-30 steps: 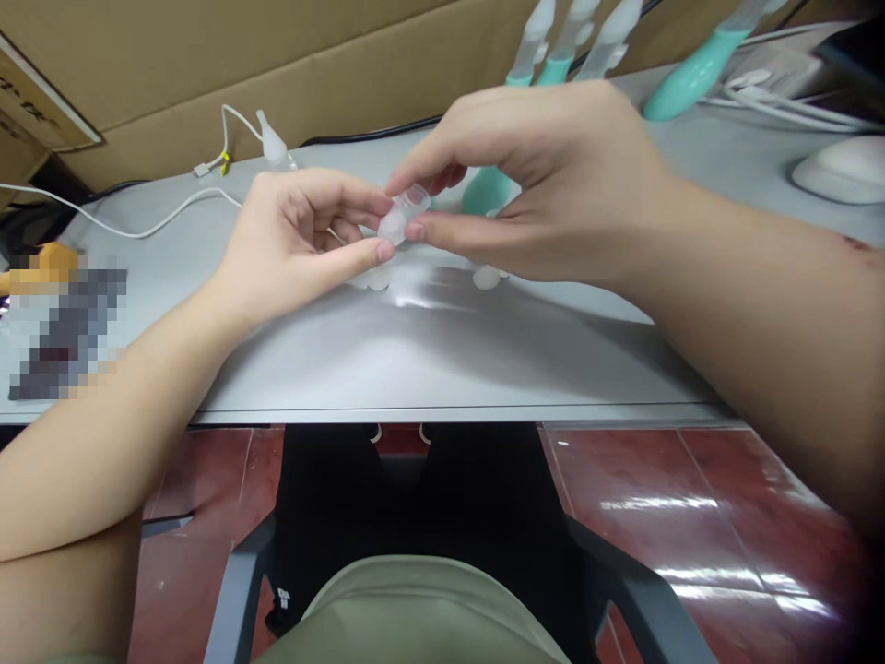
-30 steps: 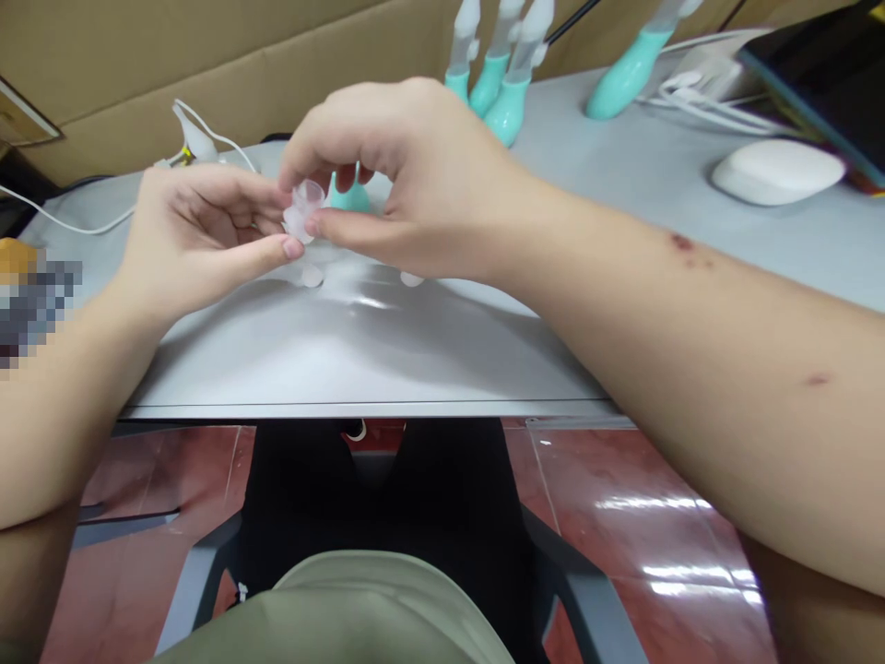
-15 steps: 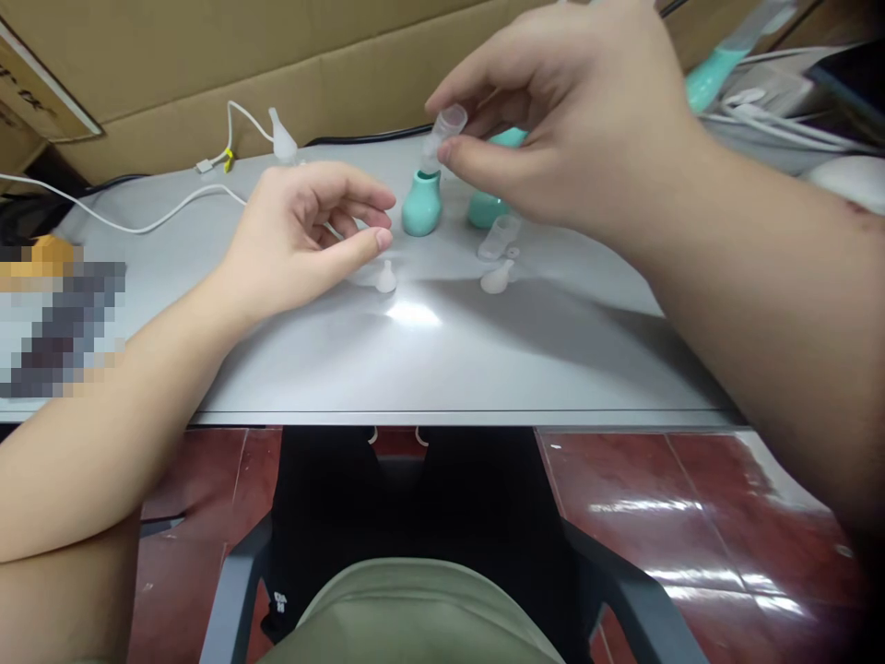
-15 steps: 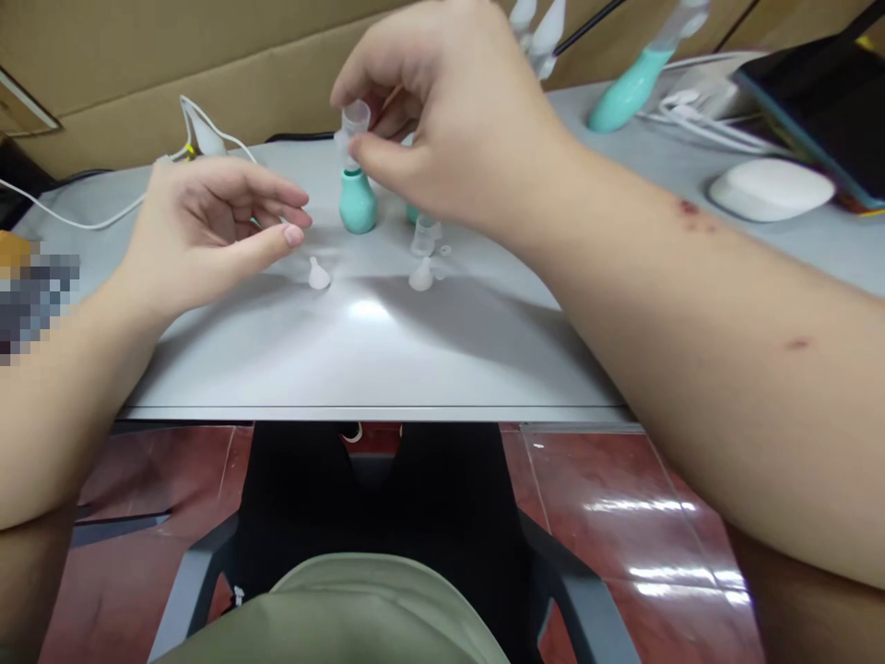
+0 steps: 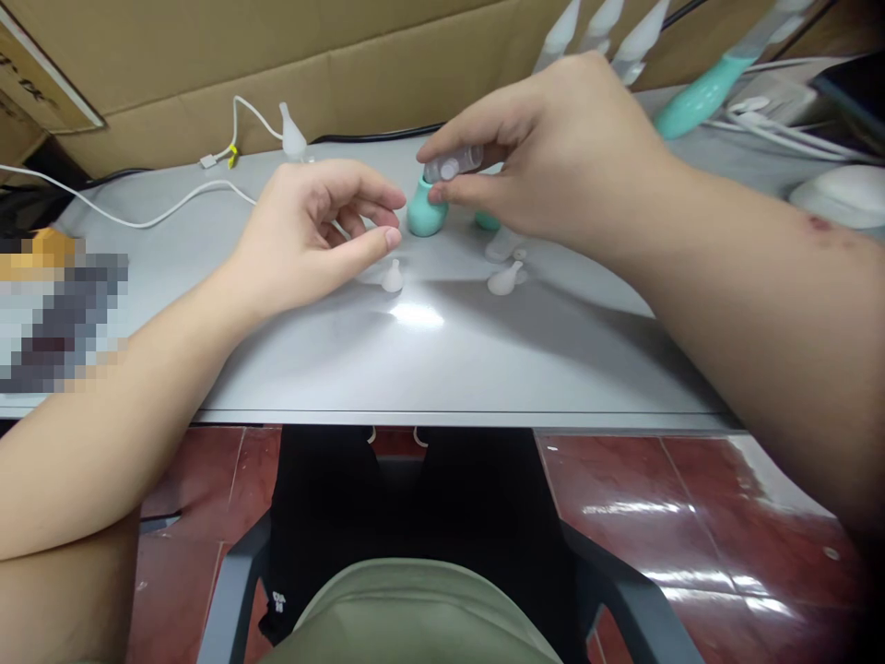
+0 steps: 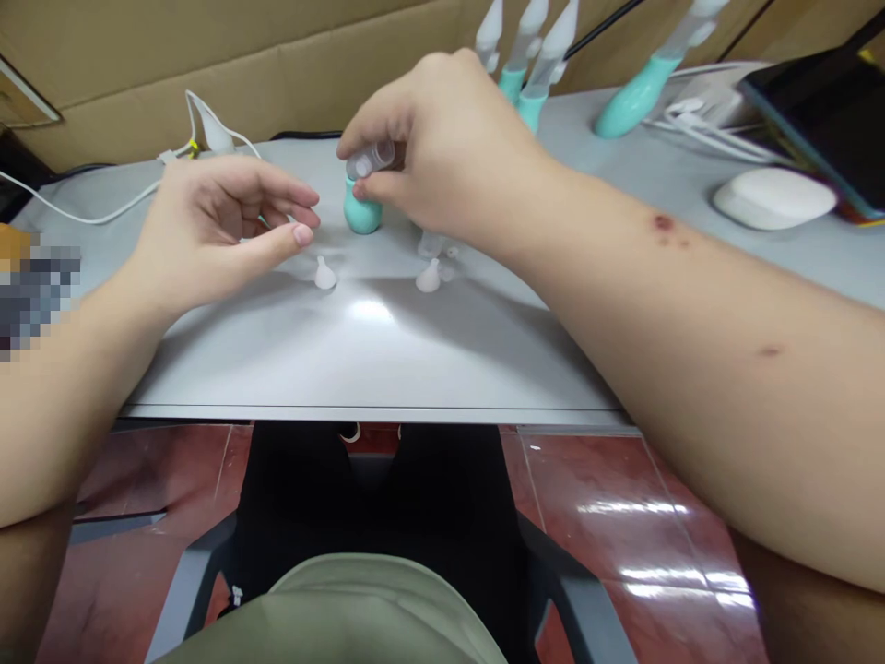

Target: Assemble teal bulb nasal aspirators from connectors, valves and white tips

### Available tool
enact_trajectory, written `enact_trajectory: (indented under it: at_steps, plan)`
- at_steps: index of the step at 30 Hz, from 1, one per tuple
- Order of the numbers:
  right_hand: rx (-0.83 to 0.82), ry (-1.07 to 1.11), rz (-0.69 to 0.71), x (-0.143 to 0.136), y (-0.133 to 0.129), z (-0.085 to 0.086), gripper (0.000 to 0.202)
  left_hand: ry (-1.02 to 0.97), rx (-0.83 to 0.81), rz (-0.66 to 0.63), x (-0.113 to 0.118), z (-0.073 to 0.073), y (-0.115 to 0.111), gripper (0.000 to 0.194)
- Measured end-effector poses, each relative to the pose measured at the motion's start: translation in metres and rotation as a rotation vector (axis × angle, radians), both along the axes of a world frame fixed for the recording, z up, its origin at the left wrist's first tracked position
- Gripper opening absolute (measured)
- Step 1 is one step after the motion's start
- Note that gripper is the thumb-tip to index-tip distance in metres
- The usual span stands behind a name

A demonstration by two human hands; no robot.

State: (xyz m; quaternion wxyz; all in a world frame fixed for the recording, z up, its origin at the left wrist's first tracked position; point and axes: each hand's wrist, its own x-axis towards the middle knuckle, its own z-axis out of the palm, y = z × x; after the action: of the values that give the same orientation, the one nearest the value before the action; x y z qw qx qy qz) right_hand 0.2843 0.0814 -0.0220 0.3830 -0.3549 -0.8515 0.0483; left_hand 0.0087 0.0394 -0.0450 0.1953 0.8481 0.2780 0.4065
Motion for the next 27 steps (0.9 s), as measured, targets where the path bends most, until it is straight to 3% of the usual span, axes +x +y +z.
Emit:
enact_trajectory:
  at_steps: [5, 11, 14, 19, 27]
  plan:
    - [0.031, 0.139, 0.081, 0.000, -0.016, 0.006, 0.027, -0.077, -0.030, 0.027, 0.000, 0.000, 0.001, 0.043]
    - [0.027, 0.494, 0.271, -0.010, -0.039, 0.009, 0.035, -0.146, -0.069, 0.070, 0.004, 0.010, -0.007, 0.056]
    - [0.048, 0.525, 0.301, -0.015, -0.044, 0.004, 0.032, -0.160, -0.128, 0.056, 0.009, 0.012, -0.013, 0.064]
    - [0.031, 0.562, 0.322, -0.017, -0.047, -0.005, 0.030, -0.130, -0.226, -0.043, 0.014, 0.015, -0.018, 0.060]
    - [-0.027, 0.493, 0.367, -0.005, -0.043, -0.012, 0.034, -0.207, -0.119, -0.040, 0.007, 0.008, -0.007, 0.052]
